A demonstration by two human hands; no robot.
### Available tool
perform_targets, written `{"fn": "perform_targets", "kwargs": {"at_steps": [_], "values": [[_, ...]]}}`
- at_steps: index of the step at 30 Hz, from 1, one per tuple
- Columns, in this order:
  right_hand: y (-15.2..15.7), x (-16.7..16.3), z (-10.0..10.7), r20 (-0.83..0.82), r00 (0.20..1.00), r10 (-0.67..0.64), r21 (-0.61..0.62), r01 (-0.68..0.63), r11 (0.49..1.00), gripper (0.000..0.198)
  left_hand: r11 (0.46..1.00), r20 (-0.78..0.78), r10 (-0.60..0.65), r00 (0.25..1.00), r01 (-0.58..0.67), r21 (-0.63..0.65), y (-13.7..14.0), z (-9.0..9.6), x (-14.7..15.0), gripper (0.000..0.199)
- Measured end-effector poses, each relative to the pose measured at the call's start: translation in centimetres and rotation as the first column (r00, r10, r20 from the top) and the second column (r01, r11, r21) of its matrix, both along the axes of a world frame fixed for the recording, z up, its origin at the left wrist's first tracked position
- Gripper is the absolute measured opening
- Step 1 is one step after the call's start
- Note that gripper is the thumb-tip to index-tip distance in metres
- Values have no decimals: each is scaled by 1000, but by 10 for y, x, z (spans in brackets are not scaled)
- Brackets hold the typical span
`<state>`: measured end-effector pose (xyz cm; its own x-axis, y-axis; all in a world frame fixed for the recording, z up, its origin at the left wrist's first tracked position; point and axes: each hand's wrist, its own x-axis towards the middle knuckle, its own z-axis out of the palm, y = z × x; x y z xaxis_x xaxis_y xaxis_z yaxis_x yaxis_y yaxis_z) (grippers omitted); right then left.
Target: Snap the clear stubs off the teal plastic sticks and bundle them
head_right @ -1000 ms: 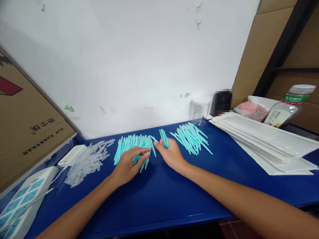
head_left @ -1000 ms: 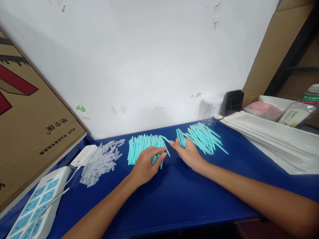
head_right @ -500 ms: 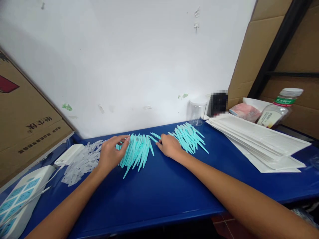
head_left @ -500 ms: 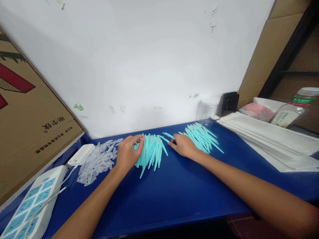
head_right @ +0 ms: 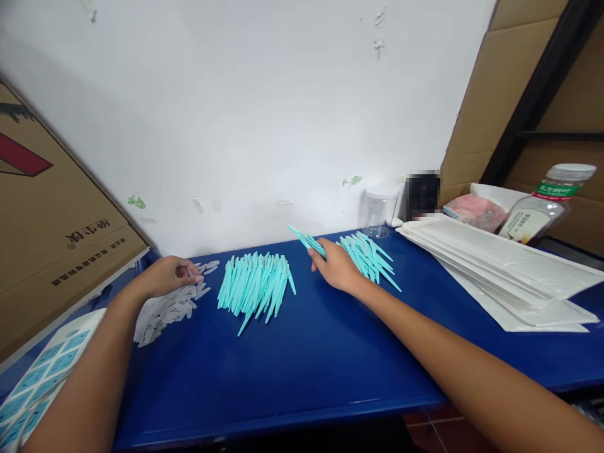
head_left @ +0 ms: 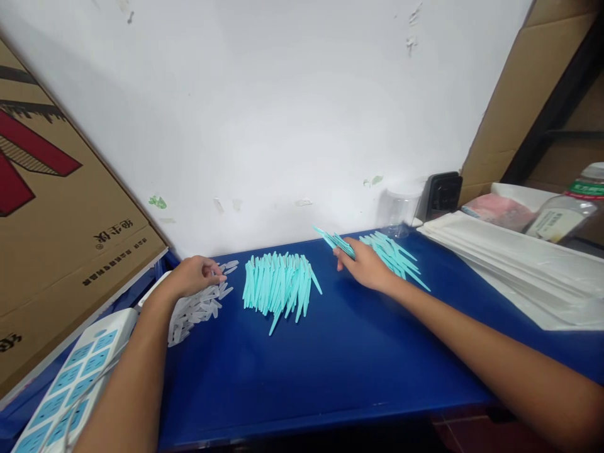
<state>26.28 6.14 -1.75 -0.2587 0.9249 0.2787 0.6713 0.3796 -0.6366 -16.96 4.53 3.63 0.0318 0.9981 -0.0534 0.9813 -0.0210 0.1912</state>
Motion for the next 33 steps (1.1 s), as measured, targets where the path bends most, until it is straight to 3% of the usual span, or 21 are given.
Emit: {"fn": "perform_targets", "kwargs": {"at_steps": [2,9,12,16,18,20,23,25,28,33], "values": [[-2,-1,1,-55,998,27,11,-27,1000,32,996,97,-32,995,40,-84,0,-4,1,45],[-9,-6,-3,-159,984,75,-1,-76,997,32,982,339,-10,941,74,-176,-2,-18,20,38],[-12,-7,-2,-199,975,100,-3,-103,995,33,990,365,-9,931,59,-125,-2,-18,22,39],[-18,-8,2,-244,954,175,-28,-187,982,32,992,428,-120,896,92,84,1,-16,28,39],[-21,-10,5,-265,941,210,-57,-232,971,32,979,550,-175,817,84,186,2,-16,39,40],[-25,-11,8,-277,930,243,-74,-272,959,34,970,698,-190,690,24,240,0,-17,55,47],[-30,-12,12,-279,922,270,-85,-304,949,36,970,852,-179,492,-57,237,-4,-23,84,58],[-32,-12,14,-286,919,272,-106,-313,944,35,978,897,-158,413,-57,199,-8,-28,101,56],[-34,-12,16,-298,910,287,-122,-334,935,34,990,929,-119,351,-32,139,-14,-34,119,49],[-33,-12,15,-309,905,292,-117,-341,933,33,994,943,-92,319,-31,107,-18,-35,126,44]]}}
